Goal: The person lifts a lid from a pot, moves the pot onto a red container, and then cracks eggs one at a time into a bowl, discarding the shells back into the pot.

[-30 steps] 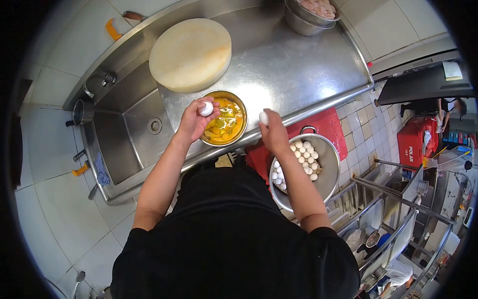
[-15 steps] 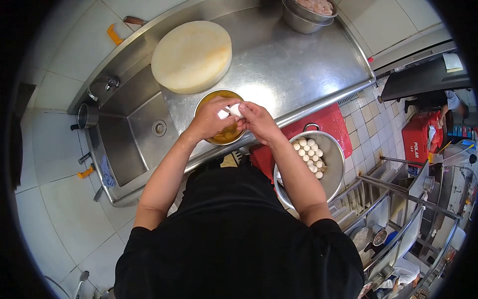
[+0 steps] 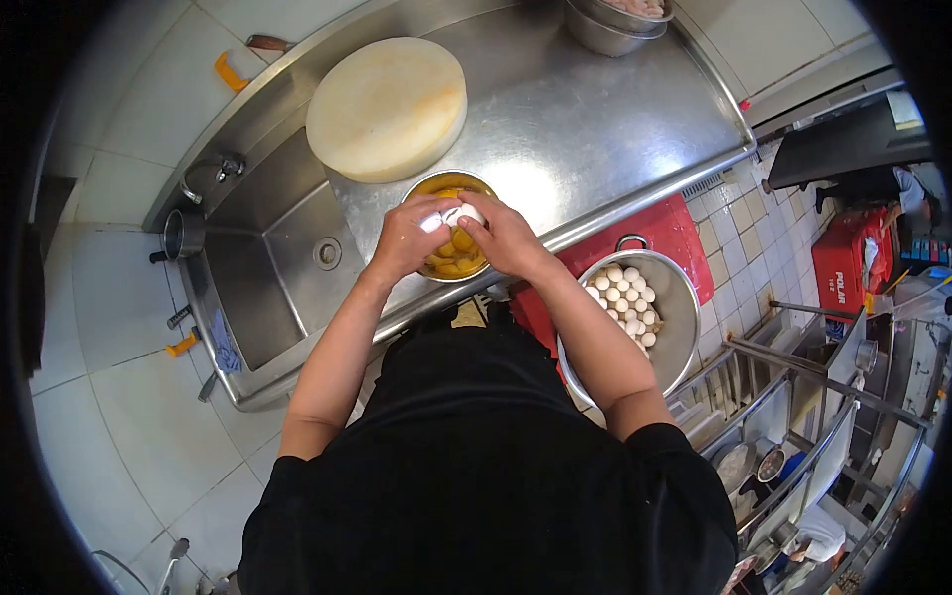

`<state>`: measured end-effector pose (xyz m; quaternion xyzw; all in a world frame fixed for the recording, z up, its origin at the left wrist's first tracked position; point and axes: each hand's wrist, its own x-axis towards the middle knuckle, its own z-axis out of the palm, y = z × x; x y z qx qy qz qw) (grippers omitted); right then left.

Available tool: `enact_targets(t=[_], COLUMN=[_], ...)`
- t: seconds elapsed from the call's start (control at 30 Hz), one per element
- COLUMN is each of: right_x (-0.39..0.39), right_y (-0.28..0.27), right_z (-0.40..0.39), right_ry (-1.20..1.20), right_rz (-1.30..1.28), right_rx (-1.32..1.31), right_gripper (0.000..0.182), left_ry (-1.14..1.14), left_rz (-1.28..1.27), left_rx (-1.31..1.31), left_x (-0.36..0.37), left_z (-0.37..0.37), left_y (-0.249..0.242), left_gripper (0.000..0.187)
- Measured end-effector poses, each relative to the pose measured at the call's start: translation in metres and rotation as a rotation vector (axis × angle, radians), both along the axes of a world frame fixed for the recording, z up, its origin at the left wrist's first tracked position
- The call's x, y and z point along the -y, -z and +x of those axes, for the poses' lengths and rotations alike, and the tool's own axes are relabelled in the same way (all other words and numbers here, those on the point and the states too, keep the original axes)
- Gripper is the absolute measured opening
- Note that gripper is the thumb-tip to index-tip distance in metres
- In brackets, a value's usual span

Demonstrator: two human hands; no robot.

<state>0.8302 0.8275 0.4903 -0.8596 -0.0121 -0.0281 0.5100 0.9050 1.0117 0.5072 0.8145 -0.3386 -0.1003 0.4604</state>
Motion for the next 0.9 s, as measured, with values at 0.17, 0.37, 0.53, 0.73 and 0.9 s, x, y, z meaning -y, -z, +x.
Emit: enact_targets(t=[0.17, 0.37, 0.53, 0.73, 0.9], right_x=[-0.010, -0.034, 0.010, 0.155, 0.140], right_y=[0.003, -0.010, -0.018, 0.127, 0.178], right_z=[0.004, -0.003, -0.043, -0.201, -0.295], right_ry=[0.075, 0.213, 0.191, 0.903, 0.656], right_rz=[0.370, 0.585, 0.642, -0.026, -0.170], right_rx=[-0.258, -0.205, -0.223, -0.366, -1.000], right_gripper=[0.043, 0.048, 0.043, 0.037, 0.057], left_ry=[-0.087, -0.119, -0.266, -0.534, -0.953], left_rz=[-0.058, 0.008, -0.185, 0.301, 0.653], left_rx=[-0.124, -0.183, -0.621, -0.827, -1.245], left_x=[0.009, 0.003, -0.096, -0.296, -0.435], left_z=[0.000, -0.012, -0.025, -0.106, -0.204], left_y=[-0.006, -0.020, -0.028, -0.010, 0.061], left_gripper=[0.041, 0.048, 0.052, 0.047, 0.076])
